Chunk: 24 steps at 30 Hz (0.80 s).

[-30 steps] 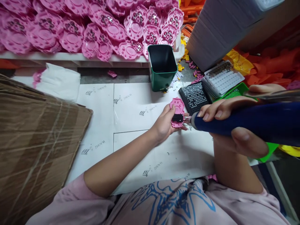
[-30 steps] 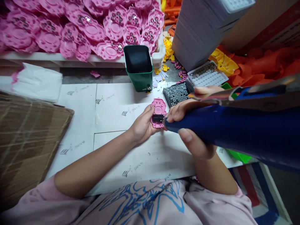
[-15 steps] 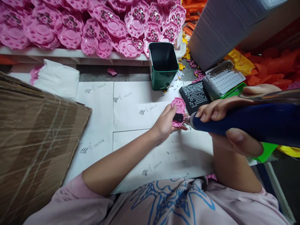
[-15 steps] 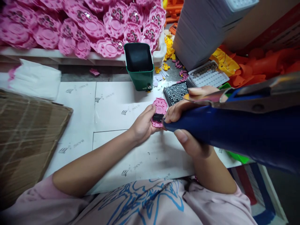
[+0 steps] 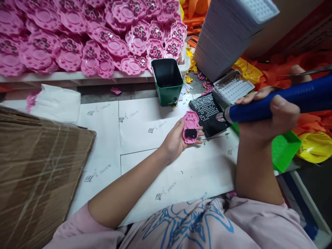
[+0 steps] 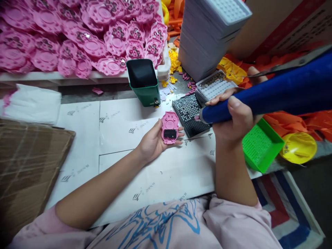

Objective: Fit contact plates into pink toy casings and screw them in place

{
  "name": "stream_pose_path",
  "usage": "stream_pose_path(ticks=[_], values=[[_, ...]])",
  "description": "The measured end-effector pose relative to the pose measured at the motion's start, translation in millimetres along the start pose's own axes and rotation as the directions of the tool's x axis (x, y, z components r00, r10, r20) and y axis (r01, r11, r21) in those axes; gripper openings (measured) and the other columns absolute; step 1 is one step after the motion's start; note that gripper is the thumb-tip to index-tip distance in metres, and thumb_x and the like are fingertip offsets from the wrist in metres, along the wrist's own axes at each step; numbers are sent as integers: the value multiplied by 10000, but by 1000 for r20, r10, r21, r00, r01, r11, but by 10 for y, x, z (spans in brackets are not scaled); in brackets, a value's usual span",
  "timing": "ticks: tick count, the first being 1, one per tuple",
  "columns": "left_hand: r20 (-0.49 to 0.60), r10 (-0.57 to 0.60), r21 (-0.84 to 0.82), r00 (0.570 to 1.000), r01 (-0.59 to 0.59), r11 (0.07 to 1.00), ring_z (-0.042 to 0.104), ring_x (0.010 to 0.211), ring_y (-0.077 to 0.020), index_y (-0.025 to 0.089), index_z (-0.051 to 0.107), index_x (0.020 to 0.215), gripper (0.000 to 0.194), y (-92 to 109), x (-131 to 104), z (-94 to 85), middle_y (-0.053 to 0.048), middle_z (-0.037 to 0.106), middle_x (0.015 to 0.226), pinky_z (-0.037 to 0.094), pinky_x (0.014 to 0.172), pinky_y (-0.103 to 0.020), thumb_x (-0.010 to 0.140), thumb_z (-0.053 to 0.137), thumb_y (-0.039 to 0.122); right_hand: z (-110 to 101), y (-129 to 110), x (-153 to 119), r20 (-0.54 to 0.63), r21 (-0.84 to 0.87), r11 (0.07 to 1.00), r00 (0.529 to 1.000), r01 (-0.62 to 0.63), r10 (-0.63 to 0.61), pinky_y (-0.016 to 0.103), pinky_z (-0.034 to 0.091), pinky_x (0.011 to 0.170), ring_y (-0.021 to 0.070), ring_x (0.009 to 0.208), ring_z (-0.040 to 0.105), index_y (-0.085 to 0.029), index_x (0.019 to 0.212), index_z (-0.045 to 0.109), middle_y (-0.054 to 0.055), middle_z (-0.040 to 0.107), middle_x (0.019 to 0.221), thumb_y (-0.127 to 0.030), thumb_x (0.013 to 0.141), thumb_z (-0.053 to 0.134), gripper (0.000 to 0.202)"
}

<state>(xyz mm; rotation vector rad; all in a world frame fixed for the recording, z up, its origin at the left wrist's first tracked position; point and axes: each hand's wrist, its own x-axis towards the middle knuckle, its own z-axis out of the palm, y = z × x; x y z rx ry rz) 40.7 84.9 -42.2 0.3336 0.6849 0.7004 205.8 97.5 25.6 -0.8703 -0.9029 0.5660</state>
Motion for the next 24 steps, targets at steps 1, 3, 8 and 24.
stream_pose_path(ticks=[1,3,8,24], values=[[0,-8,-1,1000,8,1000,687,817,-233,132,454,1222,410,2,1,1,-179,660,1038,576,660,-368,982,279,415,5,36,5,-18,-20,1000,1000,-10,9,302,462,525,121,504,496,-243,650,539,-33,503,611,-248,633,563,30],[8,-16,1,1000,16,1000,687,823,-231,109,460,1234,446,8,0,1,-193,661,1051,575,669,-361,988,242,412,26,90,14,-60,-38,999,998,-16,14,302,465,514,122,486,492,-256,689,557,-47,514,591,-258,610,564,79],[42,-3,3,999,3,1000,688,829,-231,110,450,1249,462,28,-6,-14,-204,648,1113,572,639,-348,990,228,422,32,129,35,-137,-9,1000,991,-10,9,321,428,465,134,453,485,-270,694,571,-50,519,552,-244,574,566,122],[29,-26,11,999,26,1000,684,753,-217,131,488,1135,428,47,-19,7,-133,673,924,558,630,-348,980,261,460,-57,146,55,-20,-24,997,997,-72,71,428,457,571,176,520,499,-337,787,539,-47,527,601,-327,603,701,246]])
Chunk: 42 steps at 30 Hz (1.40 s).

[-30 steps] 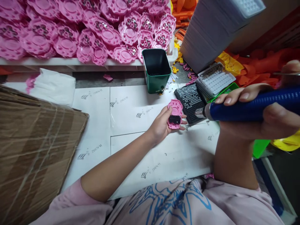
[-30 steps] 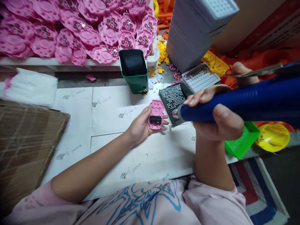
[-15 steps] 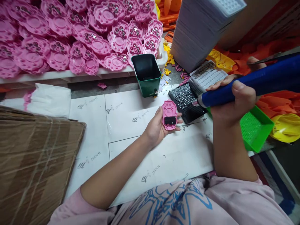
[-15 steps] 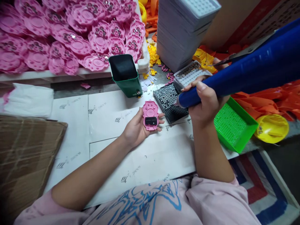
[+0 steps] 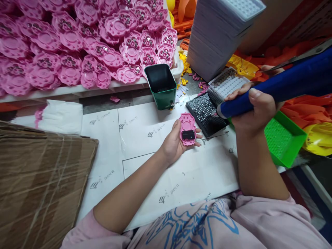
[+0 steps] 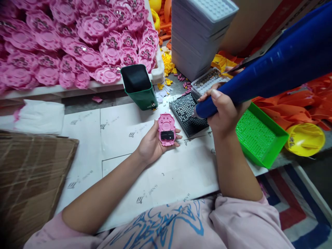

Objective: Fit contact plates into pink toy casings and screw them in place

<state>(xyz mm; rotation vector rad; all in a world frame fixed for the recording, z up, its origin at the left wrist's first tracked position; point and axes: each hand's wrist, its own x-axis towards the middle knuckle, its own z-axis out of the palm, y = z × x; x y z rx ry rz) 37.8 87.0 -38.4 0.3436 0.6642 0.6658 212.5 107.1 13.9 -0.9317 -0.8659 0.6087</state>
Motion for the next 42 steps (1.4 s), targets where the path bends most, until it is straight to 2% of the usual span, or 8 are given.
stream_pose_path(ticks=[5,11,15,19,27,30,35,42], values=[[18,-22,-8,1000,22,1000,681,777,-226,94,585,1006,568,0,14,-11,-139,666,931,570,641,-357,979,181,493,-9,-1,11,-14,27,1000,1000,-1,1,430,459,556,176,522,488,-344,703,530,-46,546,595,-305,591,696,204],[5,-49,-18,999,49,999,679,731,-207,94,583,1022,587,18,8,6,-138,673,879,569,613,-327,980,161,500,45,-129,22,-48,41,996,996,74,-72,313,411,470,135,459,485,-253,664,503,-38,514,557,-257,597,560,88],[11,-61,-11,998,61,998,676,711,-200,92,573,1025,591,21,2,7,-138,672,843,566,600,-310,977,158,510,75,-322,-45,60,135,991,998,-22,14,326,451,475,156,479,514,-280,781,590,-35,538,569,-250,590,560,195],[22,-35,-29,999,36,999,677,719,-205,118,574,1003,546,-6,18,-18,-121,668,871,570,592,-329,972,206,521,123,-427,-171,226,192,967,966,-167,122,363,486,447,179,454,517,-331,871,648,-49,569,545,-282,541,671,334],[-22,-24,-53,999,23,998,656,610,-178,184,491,1184,411,-23,22,-8,-79,677,847,555,533,-307,975,289,475,219,-270,-359,389,261,946,918,-193,80,369,495,497,164,487,550,-305,992,645,-40,564,597,-293,556,722,443],[-12,-27,-54,1000,27,998,647,578,-169,178,488,1194,422,-21,21,-4,-82,677,849,548,513,-288,973,288,477,248,-254,-393,377,294,940,925,-171,51,359,503,508,163,504,563,-288,988,659,-29,564,612,-277,582,704,409],[-6,-11,-54,1000,10,998,625,546,-159,173,481,1203,412,-27,29,-13,-80,672,840,545,496,-292,981,269,447,286,-298,-426,374,274,946,925,-176,64,331,504,518,147,512,555,-272,767,682,-21,545,604,-269,602,682,165],[-5,-16,-60,1000,15,998,637,580,-173,177,519,1133,397,-32,31,-20,-69,659,824,541,493,-291,978,279,454,268,-286,-389,367,283,944,928,-172,59,345,509,523,161,495,557,-329,938,688,-32,585,601,-267,592,688,352]])
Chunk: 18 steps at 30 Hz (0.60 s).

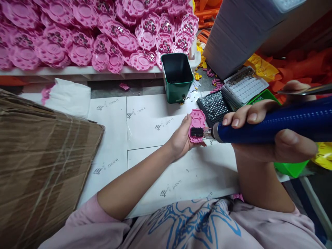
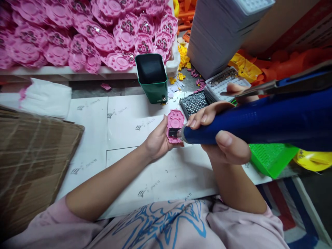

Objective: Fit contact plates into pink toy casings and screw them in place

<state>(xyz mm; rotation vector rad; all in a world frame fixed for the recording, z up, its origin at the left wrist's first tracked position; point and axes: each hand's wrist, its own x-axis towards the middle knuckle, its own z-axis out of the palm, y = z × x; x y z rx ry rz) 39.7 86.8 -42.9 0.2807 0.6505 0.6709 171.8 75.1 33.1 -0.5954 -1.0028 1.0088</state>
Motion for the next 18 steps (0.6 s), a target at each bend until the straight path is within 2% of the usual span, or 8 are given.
stream_pose_path(ticks=[7,9,12,18], values=[[21,16,-13,1000,-16,1000,643,583,-174,179,508,1158,395,-15,13,-21,-79,667,861,541,512,-299,971,308,465,-11,39,-3,2,-27,1000,1000,4,-4,327,508,504,149,488,551,-322,933,671,-42,555,593,-297,578,705,357],[7,46,1,999,-46,999,640,567,-172,195,491,1137,342,-25,13,-20,-59,658,822,543,506,-303,976,314,439,0,33,-8,4,-67,998,1000,8,-8,325,507,509,148,488,543,-317,864,665,-42,537,581,-318,583,705,284],[-3,98,19,995,-98,995,634,552,-163,211,466,1065,244,-42,8,-14,-33,643,785,546,498,-305,987,310,381,18,11,-22,64,-135,991,998,5,4,322,500,527,146,508,540,-265,747,645,-25,514,577,-347,602,703,176],[14,124,-75,992,-123,990,650,632,-154,213,467,1040,179,-66,-4,0,-19,631,816,536,548,-272,986,354,341,25,-25,-67,101,-199,980,994,-16,37,356,485,574,155,549,536,-201,727,640,4,479,612,-385,641,693,209]])
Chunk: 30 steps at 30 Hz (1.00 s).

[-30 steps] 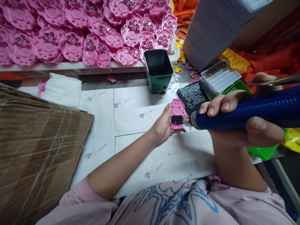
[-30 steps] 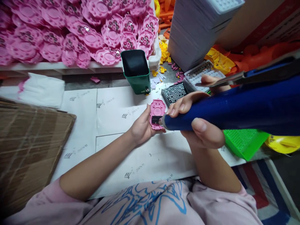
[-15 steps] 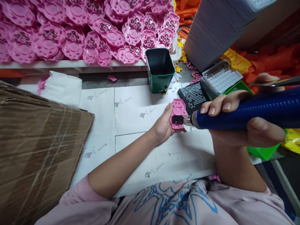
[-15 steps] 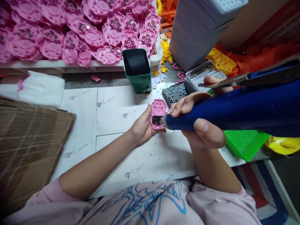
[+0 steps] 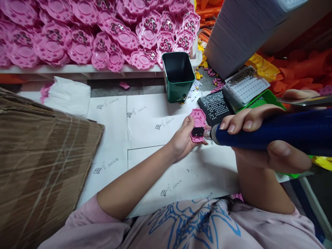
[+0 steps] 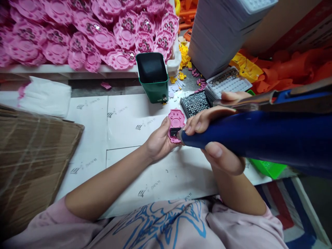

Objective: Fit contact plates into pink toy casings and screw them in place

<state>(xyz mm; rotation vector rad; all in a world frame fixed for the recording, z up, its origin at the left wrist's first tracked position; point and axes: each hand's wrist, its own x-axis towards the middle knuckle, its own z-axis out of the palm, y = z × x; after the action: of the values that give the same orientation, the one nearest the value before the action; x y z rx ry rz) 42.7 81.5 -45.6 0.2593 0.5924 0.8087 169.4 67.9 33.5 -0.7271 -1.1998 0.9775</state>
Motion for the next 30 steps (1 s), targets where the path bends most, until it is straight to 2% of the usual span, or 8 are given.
stream_pose_path(ticks=[5,11,16,20,23,26,28,30], values=[[8,-64,-53,998,65,997,636,628,-144,200,430,1191,309,3,-4,9,-67,653,912,490,575,-264,997,286,392,-2,-10,-37,64,-35,998,997,46,-43,359,495,617,162,605,547,-191,790,642,12,494,655,-339,686,667,183],[0,-50,-113,999,50,992,627,617,-133,207,378,1298,366,2,-17,29,-71,660,948,482,644,-290,993,312,399,12,13,-34,143,-56,992,985,109,-100,329,500,634,154,636,548,-216,818,613,10,505,686,-303,730,639,127],[19,-65,-121,998,67,990,639,622,-128,184,413,1274,358,24,-22,45,-74,673,921,496,586,-253,1011,241,355,32,32,-23,140,-85,989,984,122,-109,334,502,610,156,606,541,-225,786,601,7,488,660,-324,735,633,116],[57,-76,-54,996,79,995,680,753,-166,155,500,1181,401,30,-19,35,-90,686,918,520,588,-242,1014,197,357,20,33,5,148,-43,984,975,171,-163,346,508,541,171,573,552,-272,863,620,-2,517,650,-290,709,614,155],[61,-65,-20,996,67,998,685,790,-182,156,530,1147,432,27,-9,16,-99,689,941,538,624,-266,1007,200,397,-41,10,62,67,76,986,985,151,-156,334,497,496,160,516,541,-307,944,634,-24,531,630,-279,665,633,280],[57,-72,-22,996,73,997,686,791,-203,140,556,1117,479,36,-1,8,-122,686,950,552,634,-299,998,194,429,-146,-31,136,-113,98,985,985,141,-130,316,491,498,143,495,533,-272,807,653,-25,516,602,-255,620,626,190],[61,-77,-20,995,79,997,687,806,-215,134,556,1135,499,51,-3,13,-143,681,993,558,636,-318,998,174,423,-222,-34,183,-250,14,986,955,166,-157,306,487,512,135,504,537,-237,641,610,-15,501,593,-241,617,590,32],[64,-75,-25,995,77,997,687,834,-225,149,534,1183,492,67,-10,20,-153,670,1054,562,643,-333,999,164,416,-290,5,222,-356,-59,980,913,191,-199,293,470,505,125,501,532,-225,555,550,-16,499,593,-228,633,547,77]])
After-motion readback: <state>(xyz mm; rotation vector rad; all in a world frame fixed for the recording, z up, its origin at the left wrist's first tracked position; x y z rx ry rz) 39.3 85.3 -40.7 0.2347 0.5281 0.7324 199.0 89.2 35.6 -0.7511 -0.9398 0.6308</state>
